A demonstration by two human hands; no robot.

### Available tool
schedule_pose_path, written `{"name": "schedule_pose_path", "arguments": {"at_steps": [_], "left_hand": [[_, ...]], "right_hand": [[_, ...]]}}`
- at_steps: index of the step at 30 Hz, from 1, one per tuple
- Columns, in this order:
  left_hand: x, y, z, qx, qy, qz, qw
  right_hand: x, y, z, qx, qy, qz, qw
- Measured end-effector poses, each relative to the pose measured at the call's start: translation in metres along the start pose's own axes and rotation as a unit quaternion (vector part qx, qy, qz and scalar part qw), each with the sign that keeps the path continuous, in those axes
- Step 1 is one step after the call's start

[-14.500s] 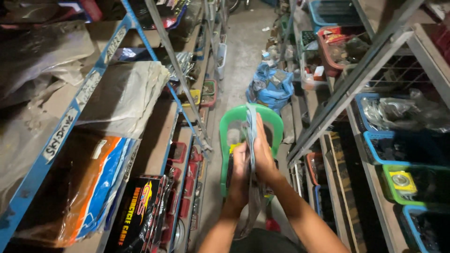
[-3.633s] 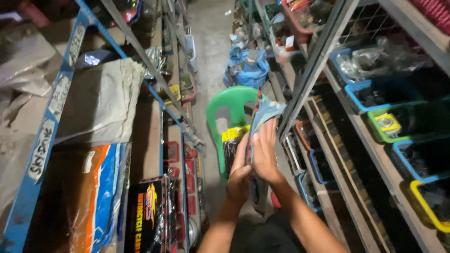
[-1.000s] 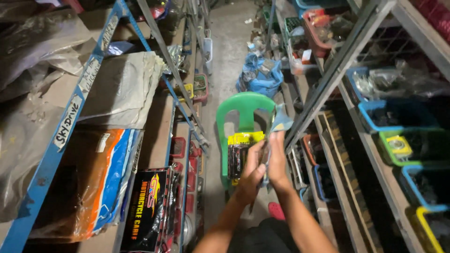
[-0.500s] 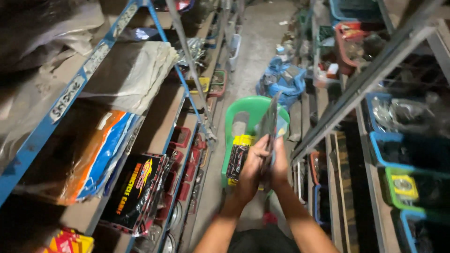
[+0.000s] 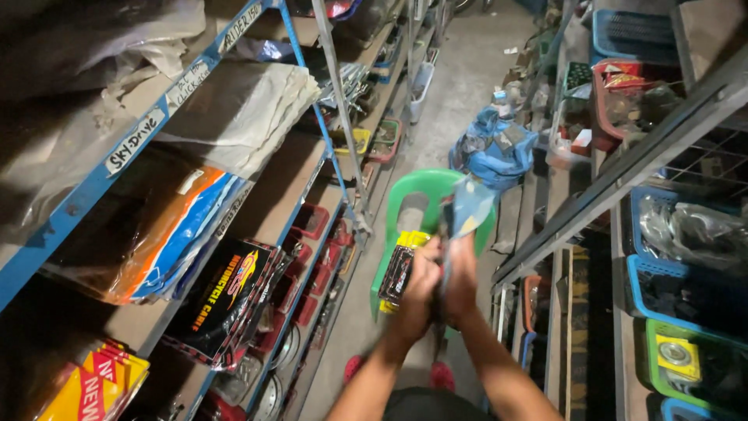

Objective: The recorder is wiping dust off packaged motorcycle cable sets using a cloth in a parts storage area.

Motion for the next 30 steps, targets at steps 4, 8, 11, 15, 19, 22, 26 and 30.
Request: {"name": "schedule_pose_path", "arguments": {"at_steps": [4,8,11,15,19,22,26,30], "left_hand": [[-0.016,0.028,0.025,0.046,-0.041,-0.053,0.997],[-0.021,0.023,0.022,-0.089,-0.09,0.005,0.992],[-0.008,0.004,0.014,-0.137,-0.099,0.041,0.985],[-0.012,0.017,0.005,-0.087,-0.079,0.043,0.992],[-0.019,0.043,0.011,-0.127,-0.078,0.041,0.988],[-0.015,0.053,0.002,-0.045,-0.071,0.071,0.994],[0.0,0.058,0.001,-0.041,-0.11,0.16,0.98],[-0.006,0.068,-0.021,0.269,0.189,0.2,0.923]], "right_hand": [[0.032,-0.005,-0.009,0.197,0.076,-0.003,0.977],[0.03,0.016,-0.049,0.146,-0.075,0.029,0.986],[0.008,0.021,-0.039,0.102,-0.058,-0.018,0.993],[-0.011,-0.003,0.015,0.034,-0.031,-0.077,0.996],[0.011,-0.039,0.031,0.163,0.032,-0.053,0.985],[0.013,-0.032,0.011,0.085,0.025,-0.054,0.995],[0.005,-0.03,0.024,-0.151,-0.012,-0.104,0.983],[0.029,-0.053,0.029,0.084,-0.067,-0.245,0.964]]}}
Point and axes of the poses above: each hand's wrist, its own x-axis away from the middle knuckle, its own y-axis out of the back of the hand, z = x × y, the point moved 7 cm from there along -x, towards the middle knuckle, and after that the axes turned 7 degrees about -z, right-handed, at the moved point
